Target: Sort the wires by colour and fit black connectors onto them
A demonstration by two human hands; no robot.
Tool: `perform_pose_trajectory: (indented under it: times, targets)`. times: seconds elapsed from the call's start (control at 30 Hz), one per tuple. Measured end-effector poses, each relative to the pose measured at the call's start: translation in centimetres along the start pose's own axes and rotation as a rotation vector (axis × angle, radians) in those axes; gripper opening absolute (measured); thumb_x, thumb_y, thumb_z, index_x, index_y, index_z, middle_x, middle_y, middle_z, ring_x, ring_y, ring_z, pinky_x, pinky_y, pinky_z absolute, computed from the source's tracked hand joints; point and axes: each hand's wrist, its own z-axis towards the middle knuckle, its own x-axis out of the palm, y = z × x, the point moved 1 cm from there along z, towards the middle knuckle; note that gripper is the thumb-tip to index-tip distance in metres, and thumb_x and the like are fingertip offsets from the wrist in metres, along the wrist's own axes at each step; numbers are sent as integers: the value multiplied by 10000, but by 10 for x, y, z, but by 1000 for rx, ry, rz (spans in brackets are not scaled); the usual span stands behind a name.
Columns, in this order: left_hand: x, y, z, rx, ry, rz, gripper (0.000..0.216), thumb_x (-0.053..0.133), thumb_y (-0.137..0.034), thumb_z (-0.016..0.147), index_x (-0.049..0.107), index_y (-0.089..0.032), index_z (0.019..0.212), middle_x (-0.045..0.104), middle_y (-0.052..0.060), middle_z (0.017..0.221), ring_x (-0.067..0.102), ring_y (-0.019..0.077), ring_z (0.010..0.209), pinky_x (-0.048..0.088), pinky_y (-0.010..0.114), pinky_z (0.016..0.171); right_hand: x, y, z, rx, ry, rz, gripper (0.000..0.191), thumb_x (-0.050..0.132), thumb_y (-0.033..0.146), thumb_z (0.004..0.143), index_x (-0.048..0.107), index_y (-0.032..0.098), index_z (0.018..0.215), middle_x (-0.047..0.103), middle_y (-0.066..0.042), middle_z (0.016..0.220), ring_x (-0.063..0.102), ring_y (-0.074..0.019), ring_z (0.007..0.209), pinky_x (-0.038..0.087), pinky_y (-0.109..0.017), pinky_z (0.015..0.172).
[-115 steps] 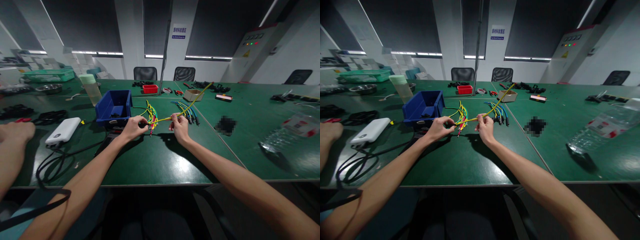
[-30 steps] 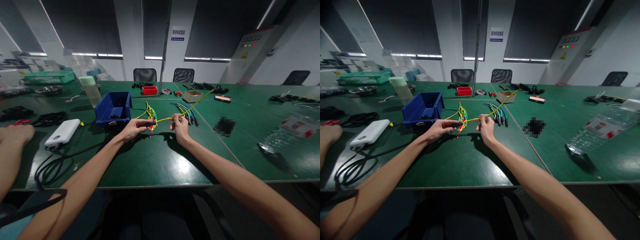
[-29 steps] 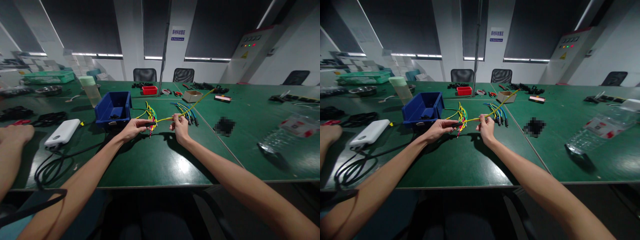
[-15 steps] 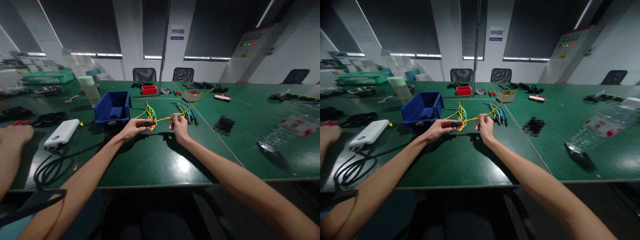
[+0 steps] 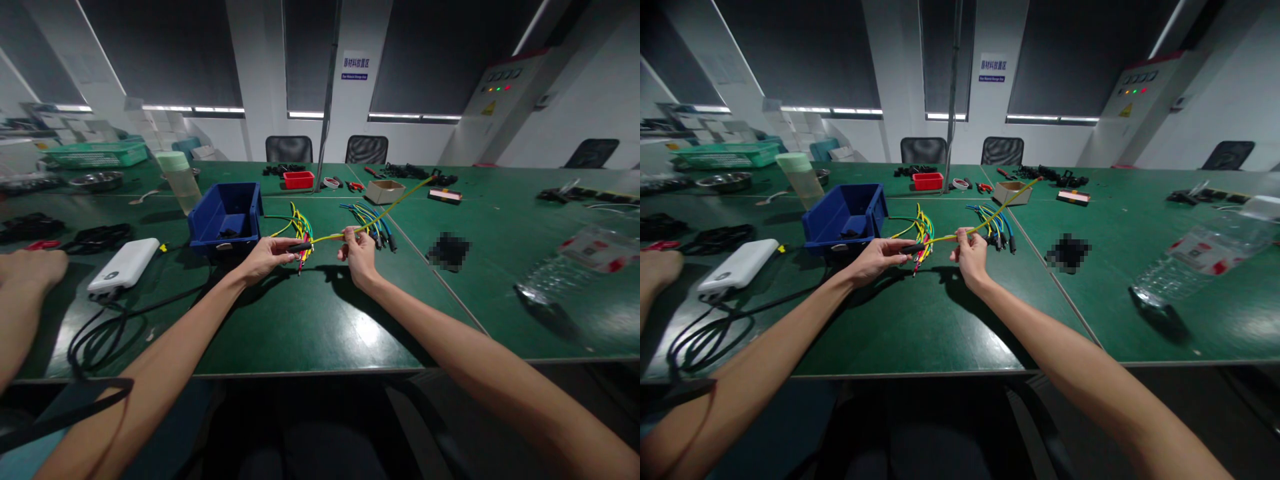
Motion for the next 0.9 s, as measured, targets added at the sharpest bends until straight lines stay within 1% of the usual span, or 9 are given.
perform_pose_trajectory:
  times: [0.27,0.43,0.73,0.9]
  targets:
    - [-1,1,1,-9,-31,10,509,764,-264,659,657,-146,1142,669,137,1123,635,249,1003,465,400,930,0,0,0,-3,3,4,428,597,596,751,491,187,822,622,22,675,487,-56,348,318,-174,310]
    - [-1,2,1,-8,-33,2,500,769,-266,662,658,-150,1136,678,127,1106,644,227,968,460,388,928,0,1,-1,-10,4,7,425,593,592,758,495,183,819,629,16,672,483,-57,342,314,-176,310]
    - [0,0,2,-12,-49,49,491,745,-257,677,649,-145,1145,680,118,1097,643,202,921,479,348,861,1,2,-1,6,-3,4,445,586,615,748,494,187,827,665,-6,698,487,-58,341,313,-173,314]
    - [0,-1,2,-16,-42,52,471,729,-248,687,649,-152,1141,677,108,1110,647,182,882,474,340,865,1,2,-1,7,-8,20,435,597,601,748,505,185,832,675,-15,701,483,-62,332,317,-180,312]
